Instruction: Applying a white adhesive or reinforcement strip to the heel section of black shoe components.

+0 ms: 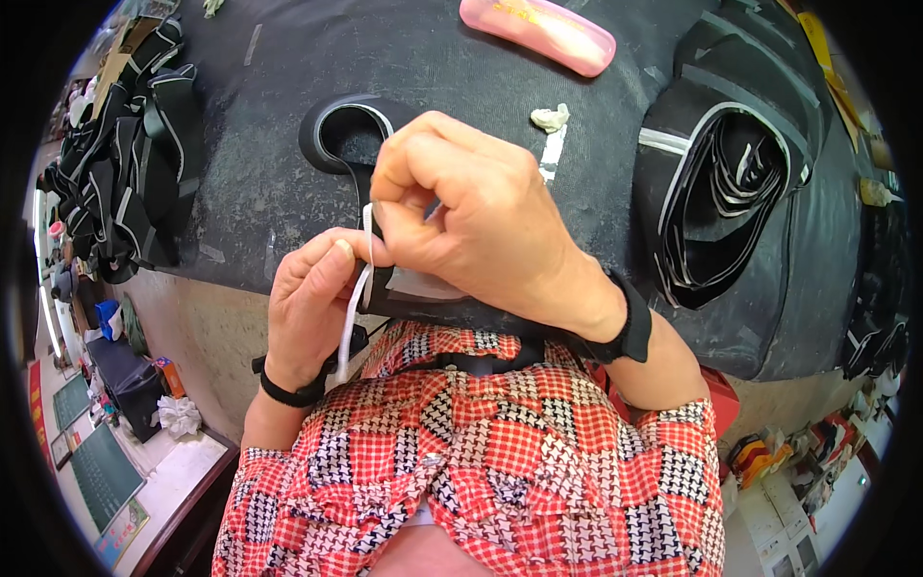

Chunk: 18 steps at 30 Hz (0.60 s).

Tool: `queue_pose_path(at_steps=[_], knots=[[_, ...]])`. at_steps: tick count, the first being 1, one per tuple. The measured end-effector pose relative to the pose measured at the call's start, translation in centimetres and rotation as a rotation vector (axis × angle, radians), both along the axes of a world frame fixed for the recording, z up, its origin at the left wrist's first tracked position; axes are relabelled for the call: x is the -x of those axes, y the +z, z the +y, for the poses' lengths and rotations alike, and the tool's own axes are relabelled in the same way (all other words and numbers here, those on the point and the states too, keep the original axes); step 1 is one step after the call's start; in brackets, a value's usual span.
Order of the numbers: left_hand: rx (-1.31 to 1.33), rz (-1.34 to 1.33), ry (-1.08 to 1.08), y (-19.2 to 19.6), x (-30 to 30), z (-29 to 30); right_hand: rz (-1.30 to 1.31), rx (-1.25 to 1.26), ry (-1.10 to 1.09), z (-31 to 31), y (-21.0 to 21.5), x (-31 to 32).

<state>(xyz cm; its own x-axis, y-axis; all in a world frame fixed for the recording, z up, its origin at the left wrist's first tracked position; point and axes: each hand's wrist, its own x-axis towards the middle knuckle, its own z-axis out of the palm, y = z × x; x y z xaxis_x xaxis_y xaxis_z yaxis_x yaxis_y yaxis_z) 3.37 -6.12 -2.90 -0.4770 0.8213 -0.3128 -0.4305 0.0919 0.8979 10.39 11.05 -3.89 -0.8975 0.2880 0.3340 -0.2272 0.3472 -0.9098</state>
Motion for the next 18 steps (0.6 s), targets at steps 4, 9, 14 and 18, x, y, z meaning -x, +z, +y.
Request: queue_pose_path(at_steps=[4,9,14,18], knots=[[0.072,0.202,-0.07,-0.3,0.1,0.6,0.053,-0.104,-0.017,0.0,-0.6,0.3],[0.06,-0.009,0.145,0.0,0.2,0.8,0.113,-0.339,0.072,0.8,1.3,-1.8],[0.032,-0.096,0.09,0.4,0.9,1.4,0.19,-0.593,0.104,-2.5,0.7,-2.3],[-0.052,0.043,0.138,-0.2,1.1,0.0,0.25,-0.39,0.012,-2.8,0.6,-1.6]])
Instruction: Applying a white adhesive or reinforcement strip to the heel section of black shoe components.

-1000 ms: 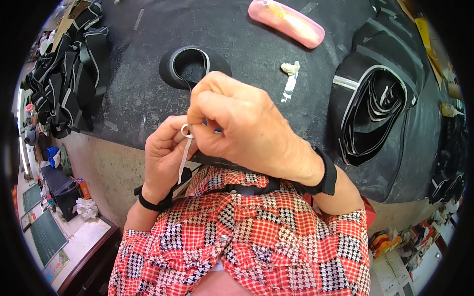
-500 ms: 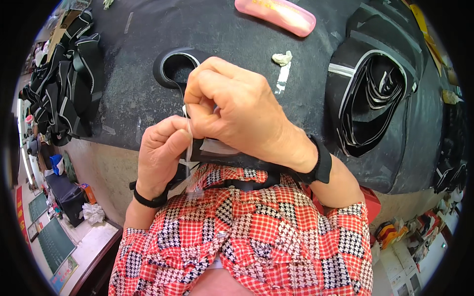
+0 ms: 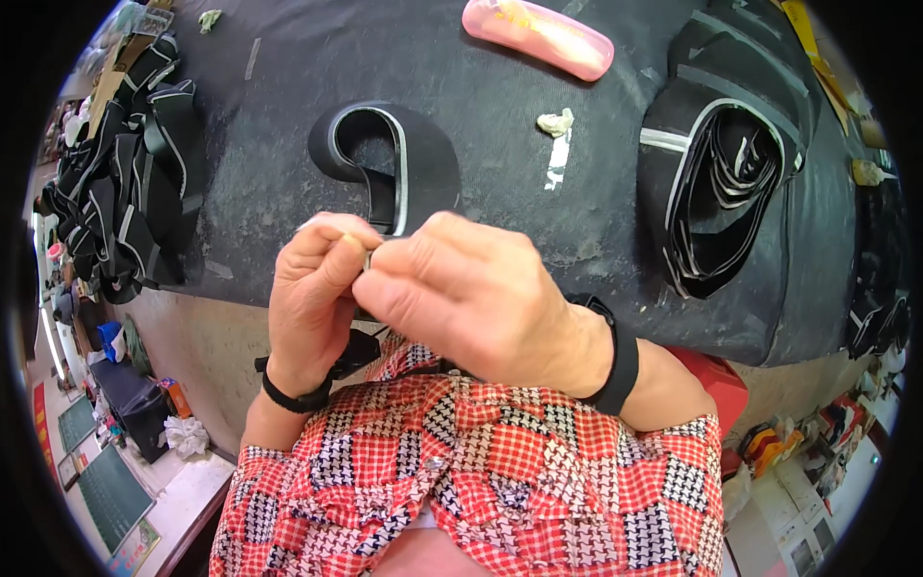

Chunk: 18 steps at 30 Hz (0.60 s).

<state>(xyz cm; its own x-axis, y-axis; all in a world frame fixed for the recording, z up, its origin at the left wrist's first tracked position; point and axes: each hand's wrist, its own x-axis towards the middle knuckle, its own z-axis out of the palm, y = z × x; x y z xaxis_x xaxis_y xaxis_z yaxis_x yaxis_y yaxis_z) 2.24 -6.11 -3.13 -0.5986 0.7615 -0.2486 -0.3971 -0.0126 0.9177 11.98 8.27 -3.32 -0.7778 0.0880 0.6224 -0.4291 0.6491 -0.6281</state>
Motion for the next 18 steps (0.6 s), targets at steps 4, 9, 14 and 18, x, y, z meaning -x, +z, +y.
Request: queue_pose_path(at_steps=[4,9,14,18], knots=[[-0.042,0.254,0.103,0.2,-0.4,-1.4,-0.288,0.518,-0.128,-1.4,0.4,1.0],[0.019,0.675,0.019,0.1,0.6,-4.6,-0.692,0.971,-0.022,-2.2,1.2,2.9],[0.025,0.737,-0.014,-0.1,1.8,-6.5,-0.772,1.043,0.185,-2.6,1.3,4.3],[0.031,0.691,0.03,-0.5,2.6,-7.7,-0.815,1.066,0.232,-3.3,1.2,5.2]])
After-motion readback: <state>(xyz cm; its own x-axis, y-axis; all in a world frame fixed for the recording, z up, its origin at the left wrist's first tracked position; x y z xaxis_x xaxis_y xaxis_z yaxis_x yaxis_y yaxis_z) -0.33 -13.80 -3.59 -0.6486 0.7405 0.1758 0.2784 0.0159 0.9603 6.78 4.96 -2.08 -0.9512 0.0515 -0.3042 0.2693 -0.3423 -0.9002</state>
